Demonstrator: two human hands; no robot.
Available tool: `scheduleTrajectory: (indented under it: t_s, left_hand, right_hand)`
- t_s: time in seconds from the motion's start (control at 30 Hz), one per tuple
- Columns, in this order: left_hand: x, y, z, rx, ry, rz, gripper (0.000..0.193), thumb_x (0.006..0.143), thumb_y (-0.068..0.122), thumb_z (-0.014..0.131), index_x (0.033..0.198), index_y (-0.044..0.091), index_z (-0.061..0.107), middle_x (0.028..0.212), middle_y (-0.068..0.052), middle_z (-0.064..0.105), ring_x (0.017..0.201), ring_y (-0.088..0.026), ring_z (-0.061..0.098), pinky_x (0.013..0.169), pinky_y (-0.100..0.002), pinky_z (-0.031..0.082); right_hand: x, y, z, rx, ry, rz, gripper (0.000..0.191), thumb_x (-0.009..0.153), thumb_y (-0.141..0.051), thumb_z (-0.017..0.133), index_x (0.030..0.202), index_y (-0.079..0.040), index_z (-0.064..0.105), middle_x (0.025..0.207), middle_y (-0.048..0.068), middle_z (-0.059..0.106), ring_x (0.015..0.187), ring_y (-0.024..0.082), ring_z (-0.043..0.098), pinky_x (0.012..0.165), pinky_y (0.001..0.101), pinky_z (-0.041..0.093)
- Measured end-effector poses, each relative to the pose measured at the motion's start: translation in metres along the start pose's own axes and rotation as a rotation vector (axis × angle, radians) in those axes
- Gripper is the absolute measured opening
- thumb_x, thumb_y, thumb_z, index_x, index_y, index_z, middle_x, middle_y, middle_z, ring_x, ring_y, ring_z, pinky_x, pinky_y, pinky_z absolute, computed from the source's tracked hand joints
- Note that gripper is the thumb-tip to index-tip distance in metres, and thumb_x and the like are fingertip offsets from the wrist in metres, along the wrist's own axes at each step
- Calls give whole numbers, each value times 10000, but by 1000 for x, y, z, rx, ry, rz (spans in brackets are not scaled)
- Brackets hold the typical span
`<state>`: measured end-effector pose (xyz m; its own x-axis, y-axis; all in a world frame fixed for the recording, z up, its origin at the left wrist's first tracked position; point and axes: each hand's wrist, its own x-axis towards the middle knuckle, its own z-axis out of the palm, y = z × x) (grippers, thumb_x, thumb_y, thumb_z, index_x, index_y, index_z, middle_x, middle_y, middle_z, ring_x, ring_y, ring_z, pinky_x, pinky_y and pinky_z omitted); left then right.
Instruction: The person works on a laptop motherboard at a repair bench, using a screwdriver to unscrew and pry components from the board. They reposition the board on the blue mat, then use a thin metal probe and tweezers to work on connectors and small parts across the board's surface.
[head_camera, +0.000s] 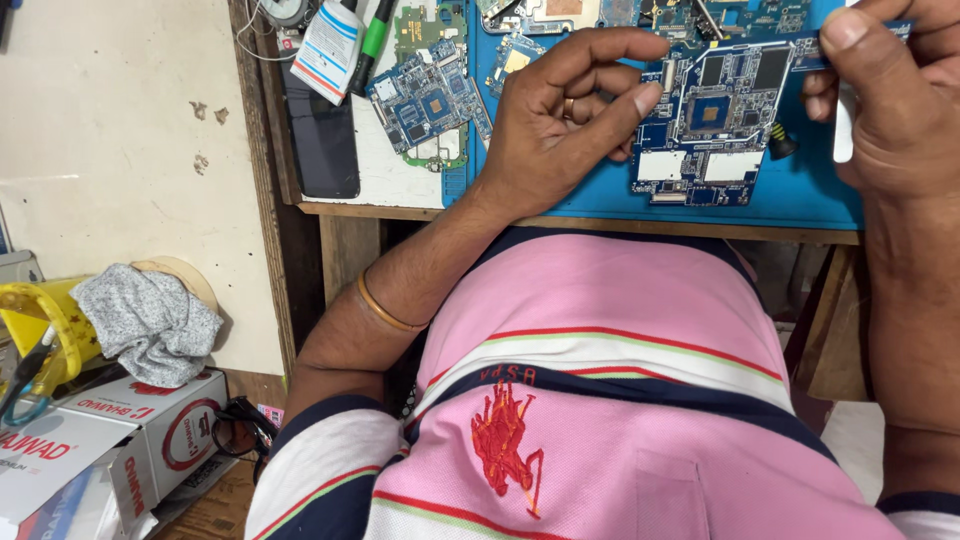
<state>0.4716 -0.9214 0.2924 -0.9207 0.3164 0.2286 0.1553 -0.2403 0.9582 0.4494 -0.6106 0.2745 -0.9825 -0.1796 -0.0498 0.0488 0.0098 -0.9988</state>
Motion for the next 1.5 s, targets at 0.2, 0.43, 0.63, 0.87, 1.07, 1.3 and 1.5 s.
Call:
scheduleTrajectory:
  t_s: [0.2, 0.43, 0.63, 0.87, 1.07, 1.3, 1.5]
  left_hand:
    - [-3, -3, 1, 39, 24, -26, 220, 1158, 112, 641, 1368, 74, 585, 953, -40, 777, 725, -29, 713, 630, -183, 628]
    - [2, -6, -2, -11, 4, -28, 211, 1179, 126, 614, 1384, 83, 586, 986, -48, 780, 748, -43, 721, 658, -192, 637]
    - [1, -9, -4, -43, -36, 3, 243, 1192, 151, 604, 1427, 106, 563, 985, -40, 765, 786, -46, 731, 693, -191, 654]
    - [1, -6, -3, -58, -44, 0, 251, 1193, 144, 612, 1436, 108, 562, 986, -44, 753, 790, -49, 728, 704, -192, 658]
    - [4, -6, -3, -81, -52, -9, 246, 1192, 133, 616, 1431, 104, 567, 1008, -45, 759, 803, -44, 722, 710, -189, 651]
    - [4, -6, -1, -97, -52, 11, 277, 1158, 64, 667, 1416, 91, 568, 1049, -43, 752, 835, -21, 706, 722, -173, 631]
    - [4, -6, -1, -93, -53, 29, 275, 1163, 61, 668, 1418, 97, 571, 1023, -36, 748, 806, -7, 683, 712, -159, 602]
  right_hand:
    - [1, -2, 1, -58, -24, -19, 178, 1191, -164, 622, 1067, -37, 617, 958, 91, 690, 792, 128, 674, 689, 244, 558]
    - [5, 1, -1, 14, 25, 51, 196, 1190, -154, 638, 1041, -32, 601, 918, 92, 634, 752, 128, 624, 663, 249, 526]
    - [8, 1, -2, 25, -19, 35, 249, 1187, -184, 627, 977, -56, 590, 899, 100, 679, 763, 116, 660, 646, 228, 526]
    - [6, -5, 0, 34, -13, 15, 235, 1190, -181, 634, 1006, -37, 607, 913, 112, 683, 751, 125, 645, 653, 237, 527]
    - [0, 9, -12, -24, 28, 18, 224, 1182, -203, 622, 1051, -24, 587, 925, 108, 643, 778, 141, 628, 670, 239, 512]
    - [-3, 34, -34, -194, -74, -190, 254, 1185, -289, 590, 1154, -40, 550, 937, 114, 647, 841, 157, 685, 739, 259, 577]
    - [-2, 33, -35, -238, -87, -214, 264, 1199, -282, 581, 1156, -24, 543, 927, 122, 647, 798, 158, 670, 721, 258, 560]
